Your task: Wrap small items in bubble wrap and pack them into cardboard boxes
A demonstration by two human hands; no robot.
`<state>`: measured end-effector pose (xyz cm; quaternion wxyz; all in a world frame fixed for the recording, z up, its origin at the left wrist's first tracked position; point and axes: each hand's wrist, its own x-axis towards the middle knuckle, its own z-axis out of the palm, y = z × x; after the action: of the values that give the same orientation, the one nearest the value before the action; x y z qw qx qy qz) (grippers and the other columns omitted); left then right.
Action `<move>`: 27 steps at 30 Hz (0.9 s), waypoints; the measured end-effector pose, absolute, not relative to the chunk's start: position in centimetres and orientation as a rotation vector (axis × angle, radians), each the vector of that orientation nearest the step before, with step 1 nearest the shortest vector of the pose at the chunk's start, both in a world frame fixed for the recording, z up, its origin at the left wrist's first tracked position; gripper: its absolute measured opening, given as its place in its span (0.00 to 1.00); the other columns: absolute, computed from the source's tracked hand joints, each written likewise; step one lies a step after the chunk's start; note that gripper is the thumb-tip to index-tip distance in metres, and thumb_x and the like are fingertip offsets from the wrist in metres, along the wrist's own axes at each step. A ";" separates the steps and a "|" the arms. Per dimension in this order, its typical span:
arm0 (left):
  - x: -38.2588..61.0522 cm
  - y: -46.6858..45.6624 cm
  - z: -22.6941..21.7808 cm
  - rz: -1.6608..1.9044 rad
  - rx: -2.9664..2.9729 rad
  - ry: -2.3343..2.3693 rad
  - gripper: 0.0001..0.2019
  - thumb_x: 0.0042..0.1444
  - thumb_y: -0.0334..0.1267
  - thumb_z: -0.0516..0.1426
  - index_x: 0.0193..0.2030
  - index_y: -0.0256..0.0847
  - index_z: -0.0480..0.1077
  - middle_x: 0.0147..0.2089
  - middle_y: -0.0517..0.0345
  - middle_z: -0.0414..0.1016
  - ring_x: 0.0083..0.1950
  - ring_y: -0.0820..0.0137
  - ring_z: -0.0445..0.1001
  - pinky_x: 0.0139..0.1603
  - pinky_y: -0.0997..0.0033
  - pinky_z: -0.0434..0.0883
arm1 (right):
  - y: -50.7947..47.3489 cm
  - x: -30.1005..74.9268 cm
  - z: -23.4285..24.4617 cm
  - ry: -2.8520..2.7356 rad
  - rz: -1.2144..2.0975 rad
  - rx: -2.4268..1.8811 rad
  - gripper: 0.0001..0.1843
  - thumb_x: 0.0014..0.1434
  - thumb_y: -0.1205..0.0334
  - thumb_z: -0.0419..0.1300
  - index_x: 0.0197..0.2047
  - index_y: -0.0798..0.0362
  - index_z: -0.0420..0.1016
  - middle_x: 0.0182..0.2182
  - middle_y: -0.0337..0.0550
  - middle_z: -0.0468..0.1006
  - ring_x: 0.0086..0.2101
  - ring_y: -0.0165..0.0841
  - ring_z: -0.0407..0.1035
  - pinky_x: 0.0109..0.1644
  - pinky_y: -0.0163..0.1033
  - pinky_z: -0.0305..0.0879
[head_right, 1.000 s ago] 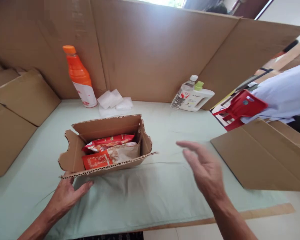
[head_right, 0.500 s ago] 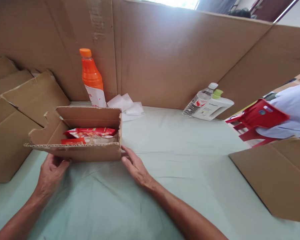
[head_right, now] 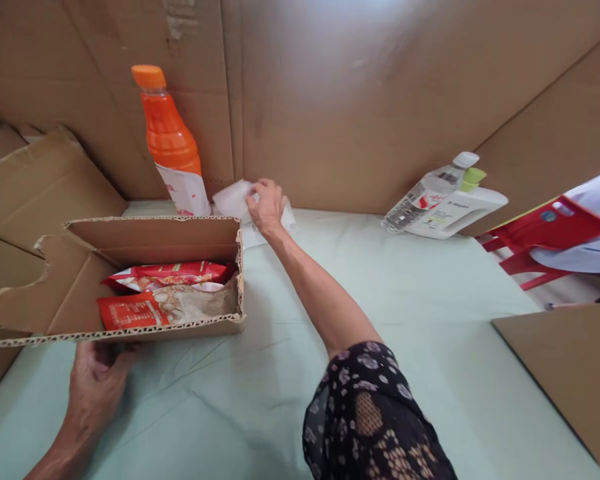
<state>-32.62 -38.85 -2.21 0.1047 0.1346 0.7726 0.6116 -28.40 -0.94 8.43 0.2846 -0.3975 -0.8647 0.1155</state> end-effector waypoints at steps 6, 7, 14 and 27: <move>-32.9 -38.8 -2.4 1.814 0.521 2.270 0.24 0.45 0.42 0.65 0.49 0.43 0.68 0.44 0.54 0.75 0.47 0.61 0.76 0.55 0.59 0.73 | -4.1 -13.7 12.0 -2.085 -0.295 -0.705 0.07 0.66 0.65 0.58 0.40 0.48 0.77 0.66 0.47 0.70 0.66 0.46 0.60 0.67 0.60 0.55; -33.0 -38.8 -2.3 1.804 0.536 2.283 0.24 0.44 0.42 0.65 0.49 0.43 0.68 0.43 0.55 0.75 0.47 0.61 0.76 0.55 0.59 0.73 | -5.1 -11.0 11.7 -2.141 -0.389 -0.640 0.07 0.65 0.67 0.58 0.39 0.47 0.78 0.64 0.48 0.73 0.64 0.47 0.63 0.65 0.60 0.57; -33.3 -38.7 -1.6 1.798 0.592 2.330 0.27 0.40 0.41 0.65 0.50 0.43 0.67 0.43 0.58 0.75 0.45 0.62 0.74 0.53 0.59 0.71 | -13.8 -1.5 6.0 -2.744 -0.003 -0.465 0.06 0.66 0.61 0.62 0.37 0.50 0.79 0.54 0.51 0.81 0.51 0.45 0.75 0.56 0.57 0.67; -34.5 -37.7 0.7 1.721 0.531 2.221 0.27 0.43 0.46 0.69 0.49 0.41 0.70 0.42 0.57 0.74 0.45 0.63 0.73 0.49 0.62 0.71 | -16.8 -14.7 5.6 -2.442 1.075 -0.550 0.33 0.61 0.58 0.61 0.68 0.52 0.63 0.60 0.56 0.74 0.53 0.47 0.72 0.54 0.56 0.73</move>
<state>-34.51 -37.68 0.71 0.1407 0.1838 0.7691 0.5958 -14.71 -16.77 5.58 0.2069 -0.1975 -0.8770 0.3861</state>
